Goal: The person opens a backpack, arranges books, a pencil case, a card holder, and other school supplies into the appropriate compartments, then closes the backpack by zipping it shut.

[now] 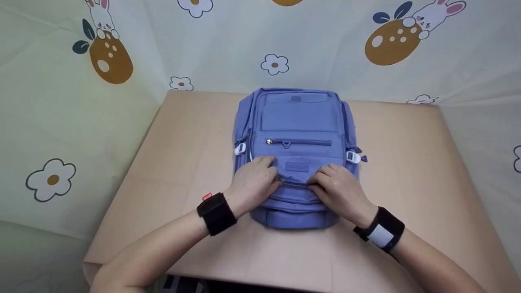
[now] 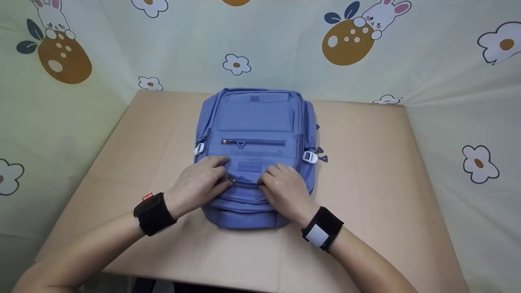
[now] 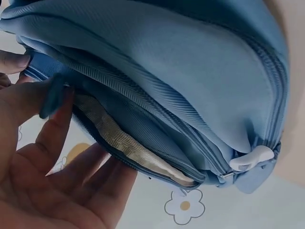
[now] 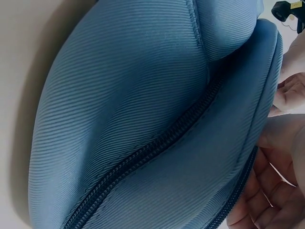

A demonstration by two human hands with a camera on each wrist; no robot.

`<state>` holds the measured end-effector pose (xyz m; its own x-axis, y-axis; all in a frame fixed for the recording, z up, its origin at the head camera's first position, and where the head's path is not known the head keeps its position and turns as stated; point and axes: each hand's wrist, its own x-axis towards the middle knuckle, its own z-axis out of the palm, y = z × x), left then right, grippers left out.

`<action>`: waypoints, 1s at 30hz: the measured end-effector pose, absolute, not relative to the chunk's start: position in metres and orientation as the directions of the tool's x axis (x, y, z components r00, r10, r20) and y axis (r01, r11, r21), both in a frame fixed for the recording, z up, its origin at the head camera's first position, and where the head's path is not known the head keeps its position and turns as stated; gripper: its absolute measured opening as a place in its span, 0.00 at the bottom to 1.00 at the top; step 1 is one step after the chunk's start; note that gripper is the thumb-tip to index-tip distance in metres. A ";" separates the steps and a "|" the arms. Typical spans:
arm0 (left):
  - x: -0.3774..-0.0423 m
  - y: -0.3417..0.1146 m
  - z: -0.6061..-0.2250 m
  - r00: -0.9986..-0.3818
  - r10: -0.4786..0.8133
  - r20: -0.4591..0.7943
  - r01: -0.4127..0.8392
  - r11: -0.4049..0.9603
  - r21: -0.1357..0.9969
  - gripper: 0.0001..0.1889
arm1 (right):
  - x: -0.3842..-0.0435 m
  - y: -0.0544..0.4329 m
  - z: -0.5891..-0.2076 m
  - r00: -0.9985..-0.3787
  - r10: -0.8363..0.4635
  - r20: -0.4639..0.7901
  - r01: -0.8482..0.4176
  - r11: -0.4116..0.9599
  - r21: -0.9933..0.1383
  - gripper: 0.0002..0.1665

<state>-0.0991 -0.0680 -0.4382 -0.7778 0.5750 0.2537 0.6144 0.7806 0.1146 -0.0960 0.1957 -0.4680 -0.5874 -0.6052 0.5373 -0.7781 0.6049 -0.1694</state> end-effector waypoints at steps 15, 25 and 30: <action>-0.094 -0.090 -0.441 -0.786 0.556 0.272 0.607 0.777 0.167 0.10 | -0.095 0.197 -0.467 -0.591 -0.589 0.552 -0.776 0.601 -0.190 0.09; -0.105 -0.118 -0.441 -0.835 0.469 0.287 0.548 0.747 0.375 0.07 | -0.096 0.196 -0.465 -0.601 -0.579 0.550 -0.770 0.603 -0.207 0.09; -0.106 -0.120 -0.444 -0.837 0.467 0.285 0.547 0.731 0.408 0.03 | -0.095 0.195 -0.465 -0.608 -0.578 0.544 -0.766 0.607 -0.211 0.09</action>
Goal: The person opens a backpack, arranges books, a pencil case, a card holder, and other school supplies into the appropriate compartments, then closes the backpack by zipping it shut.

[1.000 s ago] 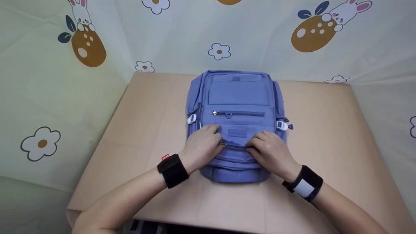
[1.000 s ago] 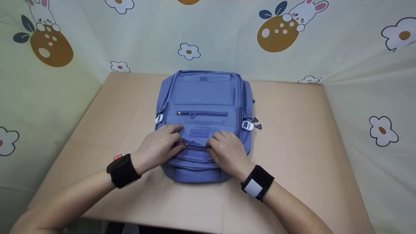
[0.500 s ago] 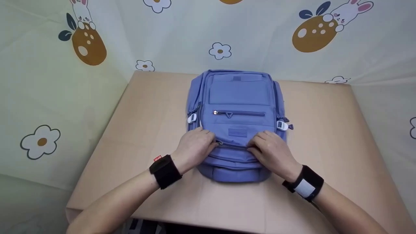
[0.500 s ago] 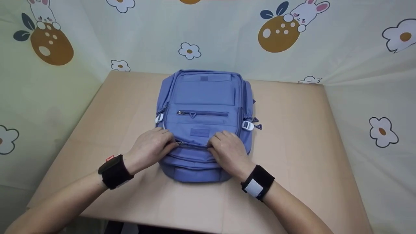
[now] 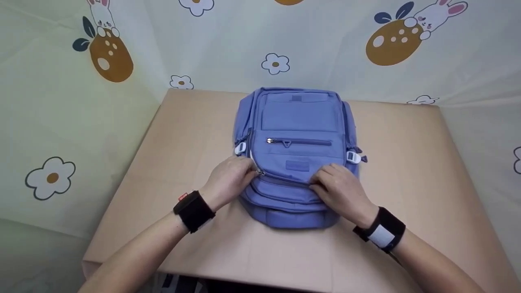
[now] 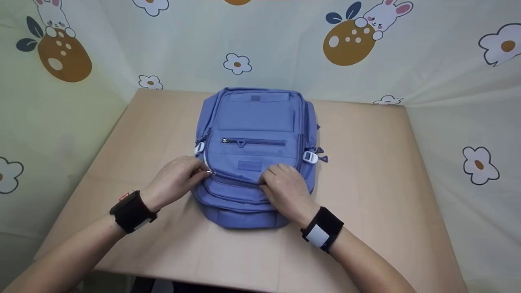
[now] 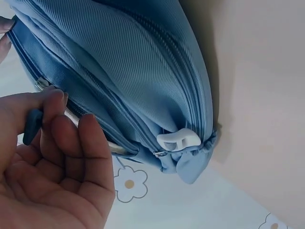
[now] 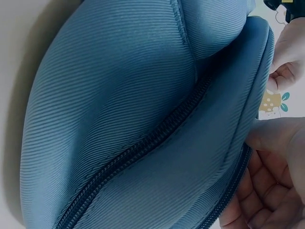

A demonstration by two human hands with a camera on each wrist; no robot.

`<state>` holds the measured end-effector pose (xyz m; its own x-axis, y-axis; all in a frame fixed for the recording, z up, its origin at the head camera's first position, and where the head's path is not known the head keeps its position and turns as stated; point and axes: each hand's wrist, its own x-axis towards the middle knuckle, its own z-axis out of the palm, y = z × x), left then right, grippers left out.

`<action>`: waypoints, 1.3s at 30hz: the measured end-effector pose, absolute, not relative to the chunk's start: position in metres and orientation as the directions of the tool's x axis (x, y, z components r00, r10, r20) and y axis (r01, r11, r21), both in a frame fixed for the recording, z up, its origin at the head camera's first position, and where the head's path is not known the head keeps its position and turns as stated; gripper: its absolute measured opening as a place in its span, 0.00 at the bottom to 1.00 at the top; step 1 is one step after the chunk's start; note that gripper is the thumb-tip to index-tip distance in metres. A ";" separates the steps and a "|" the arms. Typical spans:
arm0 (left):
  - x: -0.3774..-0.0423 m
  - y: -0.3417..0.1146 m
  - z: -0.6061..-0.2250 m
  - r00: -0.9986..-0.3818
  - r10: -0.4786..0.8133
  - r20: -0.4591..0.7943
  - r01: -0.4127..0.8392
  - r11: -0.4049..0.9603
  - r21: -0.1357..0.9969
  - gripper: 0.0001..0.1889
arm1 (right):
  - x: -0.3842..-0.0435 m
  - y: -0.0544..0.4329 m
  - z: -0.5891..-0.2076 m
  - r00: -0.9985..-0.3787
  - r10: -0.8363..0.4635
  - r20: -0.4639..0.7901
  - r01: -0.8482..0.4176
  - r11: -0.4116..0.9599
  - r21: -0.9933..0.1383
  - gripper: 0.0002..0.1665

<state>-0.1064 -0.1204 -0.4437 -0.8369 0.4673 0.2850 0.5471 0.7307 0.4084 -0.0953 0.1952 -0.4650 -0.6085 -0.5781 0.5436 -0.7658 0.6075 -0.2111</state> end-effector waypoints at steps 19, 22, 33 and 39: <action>-0.104 -0.119 -0.445 -0.878 0.419 0.231 0.478 0.748 0.461 0.05 | -0.096 0.139 -0.441 -0.618 -0.654 0.437 -0.772 0.610 -0.178 0.10; -0.105 -0.118 -0.445 -0.875 0.428 0.228 0.484 0.743 0.462 0.05 | -0.097 0.127 -0.441 -0.629 -0.660 0.411 -0.756 0.642 -0.128 0.09; -0.104 -0.118 -0.448 -0.853 0.460 0.246 0.522 0.734 0.434 0.06 | -0.100 0.115 -0.450 -0.691 -0.630 0.355 -0.696 0.712 -0.092 0.11; -0.106 -0.122 -0.449 -0.858 0.447 0.252 0.513 0.741 0.433 0.06 | -0.099 0.114 -0.450 -0.690 -0.634 0.349 -0.706 0.696 -0.133 0.08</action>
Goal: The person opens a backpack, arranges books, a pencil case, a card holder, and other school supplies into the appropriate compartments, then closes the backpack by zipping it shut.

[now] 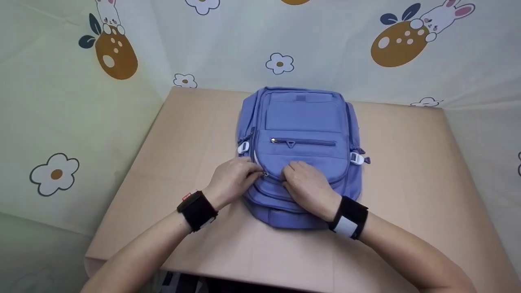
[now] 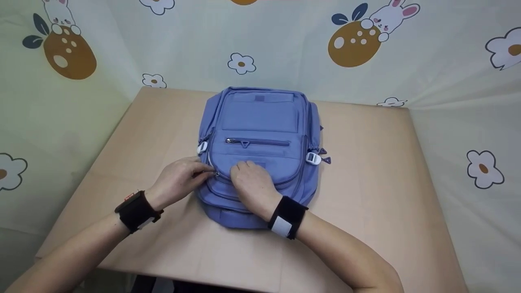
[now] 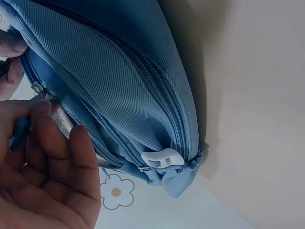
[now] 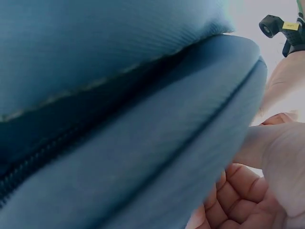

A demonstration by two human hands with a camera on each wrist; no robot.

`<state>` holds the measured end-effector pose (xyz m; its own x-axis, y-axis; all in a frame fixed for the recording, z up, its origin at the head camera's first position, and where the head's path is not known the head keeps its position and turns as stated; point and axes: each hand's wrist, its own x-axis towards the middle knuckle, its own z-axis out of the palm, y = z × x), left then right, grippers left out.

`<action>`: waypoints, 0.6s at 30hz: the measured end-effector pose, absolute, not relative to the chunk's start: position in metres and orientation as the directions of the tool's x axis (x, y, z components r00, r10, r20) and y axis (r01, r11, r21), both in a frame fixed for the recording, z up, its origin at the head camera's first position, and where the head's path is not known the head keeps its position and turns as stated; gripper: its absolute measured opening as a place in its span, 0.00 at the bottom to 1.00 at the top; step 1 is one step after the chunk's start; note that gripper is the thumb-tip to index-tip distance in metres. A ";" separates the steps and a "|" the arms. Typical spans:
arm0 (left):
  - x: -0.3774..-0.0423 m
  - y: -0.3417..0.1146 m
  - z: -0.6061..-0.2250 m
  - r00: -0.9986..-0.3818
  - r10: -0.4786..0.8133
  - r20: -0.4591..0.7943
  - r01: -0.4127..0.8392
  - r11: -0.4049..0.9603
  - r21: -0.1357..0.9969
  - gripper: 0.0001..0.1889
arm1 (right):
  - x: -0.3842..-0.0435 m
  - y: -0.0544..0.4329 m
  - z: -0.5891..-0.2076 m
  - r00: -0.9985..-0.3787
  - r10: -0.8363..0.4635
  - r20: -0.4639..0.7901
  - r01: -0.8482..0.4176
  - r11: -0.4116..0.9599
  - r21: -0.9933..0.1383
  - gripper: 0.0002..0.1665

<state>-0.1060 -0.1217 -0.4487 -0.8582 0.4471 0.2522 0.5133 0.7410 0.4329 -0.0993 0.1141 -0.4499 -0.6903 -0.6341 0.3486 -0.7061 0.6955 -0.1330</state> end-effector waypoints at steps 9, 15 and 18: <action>-0.122 -0.139 -0.450 -0.877 0.359 0.319 0.471 0.774 0.423 0.04 | -0.097 0.117 -0.446 -0.692 -0.632 0.348 -0.711 0.681 -0.175 0.04; -0.137 -0.142 -0.450 -0.900 0.331 0.283 0.426 0.802 0.419 0.06 | -0.096 0.117 -0.448 -0.701 -0.632 0.329 -0.703 0.689 -0.176 0.04; -0.142 -0.143 -0.452 -0.911 0.304 0.277 0.399 0.821 0.408 0.06 | -0.096 0.117 -0.448 -0.705 -0.631 0.324 -0.701 0.689 -0.184 0.04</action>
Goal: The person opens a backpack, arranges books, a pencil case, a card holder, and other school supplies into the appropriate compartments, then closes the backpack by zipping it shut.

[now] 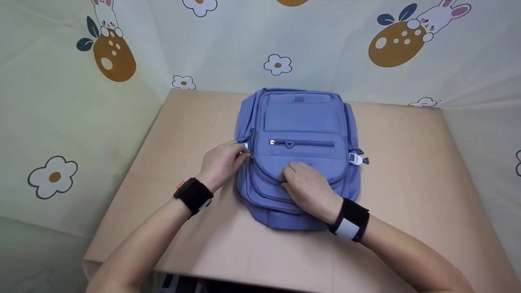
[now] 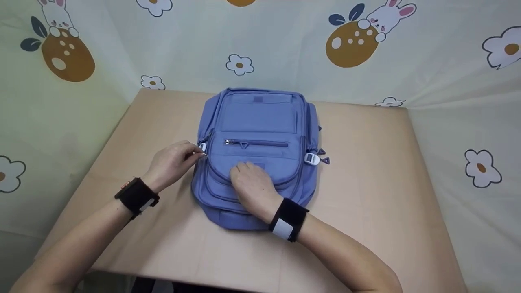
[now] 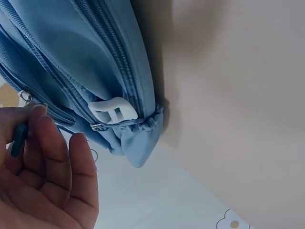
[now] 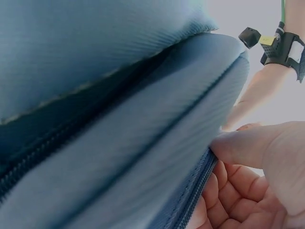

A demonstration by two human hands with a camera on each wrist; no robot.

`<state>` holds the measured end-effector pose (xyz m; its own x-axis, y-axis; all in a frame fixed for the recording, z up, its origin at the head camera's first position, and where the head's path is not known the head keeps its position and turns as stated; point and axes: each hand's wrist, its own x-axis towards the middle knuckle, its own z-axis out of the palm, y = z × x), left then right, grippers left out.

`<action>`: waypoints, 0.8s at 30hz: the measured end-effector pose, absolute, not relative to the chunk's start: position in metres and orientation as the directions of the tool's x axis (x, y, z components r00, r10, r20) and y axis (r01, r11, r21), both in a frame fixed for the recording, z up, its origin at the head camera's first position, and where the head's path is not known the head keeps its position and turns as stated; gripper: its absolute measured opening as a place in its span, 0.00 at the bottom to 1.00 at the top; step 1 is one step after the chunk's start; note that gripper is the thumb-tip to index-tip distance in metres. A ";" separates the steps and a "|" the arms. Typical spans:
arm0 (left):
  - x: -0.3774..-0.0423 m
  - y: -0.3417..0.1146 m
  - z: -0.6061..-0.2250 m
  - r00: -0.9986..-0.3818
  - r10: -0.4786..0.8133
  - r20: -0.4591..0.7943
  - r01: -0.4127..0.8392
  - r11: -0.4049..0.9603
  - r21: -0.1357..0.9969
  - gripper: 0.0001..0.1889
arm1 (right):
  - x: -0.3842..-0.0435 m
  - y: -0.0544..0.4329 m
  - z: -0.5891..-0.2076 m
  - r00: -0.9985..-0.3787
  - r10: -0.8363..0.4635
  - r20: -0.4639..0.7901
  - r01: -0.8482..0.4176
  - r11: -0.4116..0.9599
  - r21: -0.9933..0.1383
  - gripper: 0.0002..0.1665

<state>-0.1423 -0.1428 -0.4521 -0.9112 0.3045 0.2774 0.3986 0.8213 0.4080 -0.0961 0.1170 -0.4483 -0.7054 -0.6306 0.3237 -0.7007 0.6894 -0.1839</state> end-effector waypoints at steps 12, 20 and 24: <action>-0.143 -0.146 -0.453 -0.915 0.296 0.273 0.386 0.839 0.384 0.06 | -0.106 0.100 -0.430 -0.700 -0.643 0.312 -0.704 0.695 -0.147 0.09; -0.142 -0.144 -0.455 -0.910 0.297 0.290 0.397 0.829 0.394 0.06 | -0.115 0.071 -0.422 -0.711 -0.667 0.221 -0.687 0.726 -0.018 0.18; -0.144 -0.143 -0.454 -0.910 0.301 0.285 0.396 0.831 0.389 0.05 | -0.115 0.066 -0.429 -0.701 -0.671 0.244 -0.685 0.728 0.031 0.15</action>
<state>-0.1436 -0.1433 -0.4542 -0.9102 0.3008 0.2845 0.3965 0.8314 0.3893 -0.1152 0.0664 -0.4286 -0.7008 -0.6705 0.2436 -0.6853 0.7276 0.0312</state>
